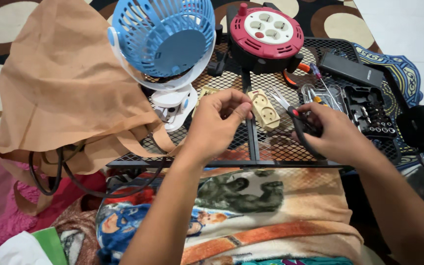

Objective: The person sits and works on electrical socket components placed on their lap. They strip and trim wire ends with scissors, manipulate the internal parts of disassembled outlet sockets by hand, and use pliers and a screwdriver on the socket parts.

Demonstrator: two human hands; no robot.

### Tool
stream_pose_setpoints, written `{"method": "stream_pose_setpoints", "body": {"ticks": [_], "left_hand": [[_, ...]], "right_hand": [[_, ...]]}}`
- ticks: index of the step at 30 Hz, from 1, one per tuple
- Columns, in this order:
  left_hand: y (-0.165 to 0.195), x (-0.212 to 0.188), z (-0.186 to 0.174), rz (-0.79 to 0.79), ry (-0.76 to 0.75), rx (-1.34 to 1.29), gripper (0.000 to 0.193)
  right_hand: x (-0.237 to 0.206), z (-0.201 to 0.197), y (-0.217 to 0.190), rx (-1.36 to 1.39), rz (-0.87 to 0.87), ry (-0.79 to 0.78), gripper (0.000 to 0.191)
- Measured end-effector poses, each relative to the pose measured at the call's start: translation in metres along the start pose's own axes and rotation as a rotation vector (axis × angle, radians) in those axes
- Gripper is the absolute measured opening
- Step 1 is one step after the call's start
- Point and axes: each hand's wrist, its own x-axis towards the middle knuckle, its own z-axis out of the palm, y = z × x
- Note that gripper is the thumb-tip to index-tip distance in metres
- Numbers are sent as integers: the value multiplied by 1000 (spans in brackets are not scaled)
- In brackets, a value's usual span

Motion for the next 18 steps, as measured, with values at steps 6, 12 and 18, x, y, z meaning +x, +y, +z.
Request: {"method": "stream_pose_setpoints", "body": {"ticks": [6, 12, 18], "left_hand": [[-6, -5, 2, 14, -3, 21, 11], [-1, -8, 1, 48, -39, 2, 11], [8, -15, 3, 212, -10, 256, 11]], "right_hand": [[6, 10, -23, -348, 13, 78, 49], [5, 2, -47, -427, 74, -6, 52], [1, 0, -64, 84, -382, 95, 34]]}}
